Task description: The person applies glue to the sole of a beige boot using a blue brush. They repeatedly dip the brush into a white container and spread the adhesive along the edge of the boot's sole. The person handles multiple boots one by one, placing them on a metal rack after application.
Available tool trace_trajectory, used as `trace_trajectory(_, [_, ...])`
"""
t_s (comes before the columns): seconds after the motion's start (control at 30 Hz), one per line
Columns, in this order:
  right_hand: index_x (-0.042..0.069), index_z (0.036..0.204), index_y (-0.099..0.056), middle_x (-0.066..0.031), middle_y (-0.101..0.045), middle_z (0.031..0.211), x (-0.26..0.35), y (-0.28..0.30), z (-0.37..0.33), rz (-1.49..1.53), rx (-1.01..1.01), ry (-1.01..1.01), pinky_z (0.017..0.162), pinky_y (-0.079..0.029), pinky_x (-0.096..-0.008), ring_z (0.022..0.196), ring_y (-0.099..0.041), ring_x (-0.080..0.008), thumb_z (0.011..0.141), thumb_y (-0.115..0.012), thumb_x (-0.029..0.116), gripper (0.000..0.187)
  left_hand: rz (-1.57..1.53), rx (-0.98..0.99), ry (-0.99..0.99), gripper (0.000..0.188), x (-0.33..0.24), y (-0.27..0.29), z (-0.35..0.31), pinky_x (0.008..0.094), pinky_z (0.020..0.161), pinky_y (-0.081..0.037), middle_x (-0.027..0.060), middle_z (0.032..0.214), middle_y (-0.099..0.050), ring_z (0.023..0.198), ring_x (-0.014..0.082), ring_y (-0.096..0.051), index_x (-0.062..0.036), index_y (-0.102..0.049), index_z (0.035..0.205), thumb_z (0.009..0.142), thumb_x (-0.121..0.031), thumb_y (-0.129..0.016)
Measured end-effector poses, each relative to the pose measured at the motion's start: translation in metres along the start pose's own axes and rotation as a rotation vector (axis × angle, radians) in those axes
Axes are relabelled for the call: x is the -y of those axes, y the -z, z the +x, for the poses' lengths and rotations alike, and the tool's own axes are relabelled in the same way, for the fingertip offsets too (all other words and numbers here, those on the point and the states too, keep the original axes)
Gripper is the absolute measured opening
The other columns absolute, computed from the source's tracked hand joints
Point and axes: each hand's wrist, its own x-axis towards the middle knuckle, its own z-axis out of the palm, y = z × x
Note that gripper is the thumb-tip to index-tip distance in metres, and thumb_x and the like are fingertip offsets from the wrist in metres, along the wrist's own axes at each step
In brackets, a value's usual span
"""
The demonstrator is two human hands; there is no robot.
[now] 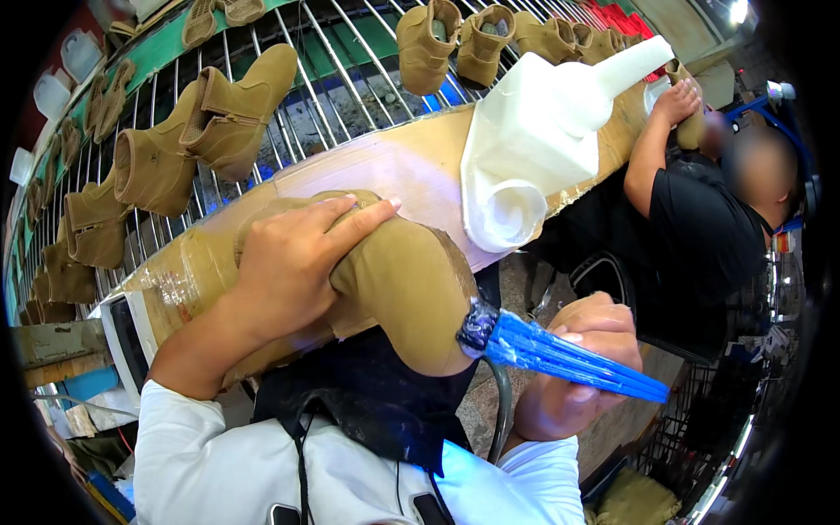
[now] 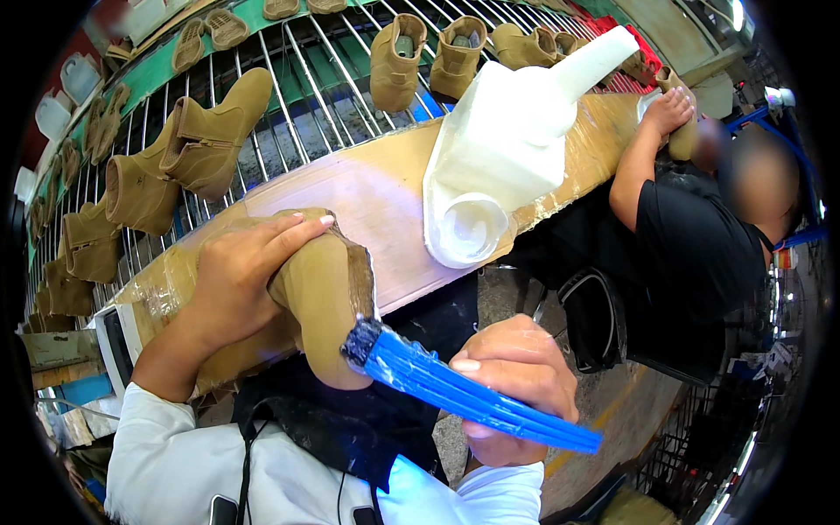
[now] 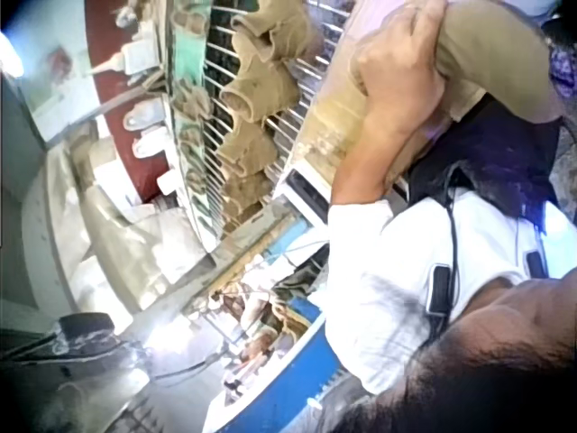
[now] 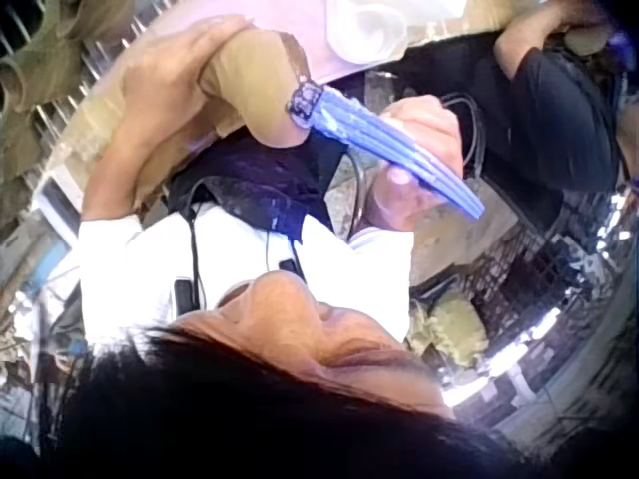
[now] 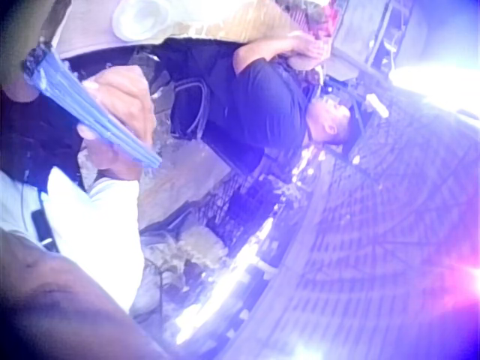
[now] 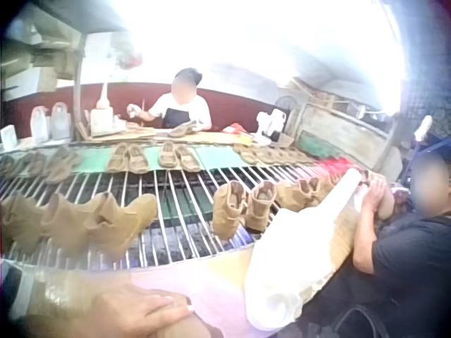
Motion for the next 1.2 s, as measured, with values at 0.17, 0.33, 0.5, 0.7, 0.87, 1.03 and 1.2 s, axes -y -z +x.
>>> trace_trajectory(0.17, [0.007,0.088,-0.065,-0.0066,-0.062,0.075,0.002,0.003,0.021,-0.162,0.064,0.151,0.054,-0.047,-0.0279,0.062,-0.062,-0.0191,0.077,-0.075,0.034,0.031,-0.118,-0.015,0.018,0.068,0.003,0.004,0.014,0.0395,0.067,-0.052,0.0077,0.100,-0.067,0.082,0.0295,-0.065,-0.0208,-0.055,0.130,0.065,-0.003,-0.066])
trace_trajectory(0.33, [0.007,0.089,-0.065,-0.0069,-0.063,0.078,-0.001,0.002,0.035,-0.236,0.082,0.217,0.055,-0.048,-0.0280,0.063,-0.062,-0.0193,0.074,-0.078,0.029,0.030,-0.127,0.020,0.038,0.072,0.006,0.011,0.028,0.0396,0.068,-0.052,0.0088,0.097,-0.067,0.082,0.0303,-0.065,-0.0210,-0.053,0.131,0.064,-0.009,-0.072])
trace_trajectory(0.5, [0.005,0.089,-0.065,-0.0080,-0.063,0.078,-0.011,0.003,0.040,-0.226,0.079,0.237,0.055,-0.049,-0.0288,0.063,-0.062,-0.0207,0.076,-0.076,0.031,0.031,-0.145,0.086,0.098,0.072,0.009,0.017,0.038,0.0390,0.073,-0.052,0.0104,0.099,-0.067,0.086,0.0314,-0.065,-0.0200,-0.053,0.131,0.063,-0.016,-0.077])
trace_trajectory(0.7, [-0.003,0.087,-0.062,-0.0123,-0.061,0.085,-0.072,0.032,0.025,-0.018,-0.071,0.058,0.066,-0.045,-0.0289,0.073,-0.057,-0.0187,0.081,-0.069,0.020,0.025,-0.144,-0.001,0.126,0.070,0.028,0.009,0.026,0.0407,0.083,-0.050,0.0146,0.106,-0.065,0.096,0.0329,-0.063,-0.0130,-0.054,0.127,0.062,-0.020,-0.080])
trace_trajectory(0.87, [-0.004,0.092,-0.064,-0.0115,-0.061,0.091,-0.132,0.048,0.000,-0.226,-0.007,-0.214,0.073,-0.045,-0.0277,0.081,-0.058,-0.0188,0.077,-0.068,-0.002,0.015,-0.291,0.157,0.325,0.073,0.118,-0.016,-0.070,0.0382,0.099,-0.042,0.0095,0.125,-0.056,0.114,0.0238,-0.054,-0.0056,-0.051,0.128,0.064,-0.012,-0.084])
trace_trajectory(1.03, [0.003,0.094,-0.067,-0.0134,-0.063,0.093,-0.153,0.037,0.004,-0.649,0.257,0.023,0.072,-0.051,-0.0341,0.082,-0.063,-0.0304,0.067,-0.068,-0.004,0.028,-0.960,0.069,0.599,0.090,0.056,0.010,-0.019,0.0336,0.102,-0.038,0.0116,0.127,-0.051,0.118,0.0207,-0.050,0.0032,-0.039,0.136,0.060,-0.012,-0.085])
trace_trajectory(1.2, [0.000,0.090,-0.064,-0.0125,-0.062,0.085,-0.126,0.041,-0.004,-0.536,0.197,-0.180,0.069,-0.049,-0.0329,0.075,-0.061,-0.0277,0.075,-0.069,0.001,0.016,-1.157,0.326,0.709,0.099,0.035,0.006,-0.033,0.0328,0.105,-0.035,0.0140,0.136,-0.047,0.125,0.0216,-0.045,0.0049,-0.033,0.141,0.059,-0.014,-0.085])
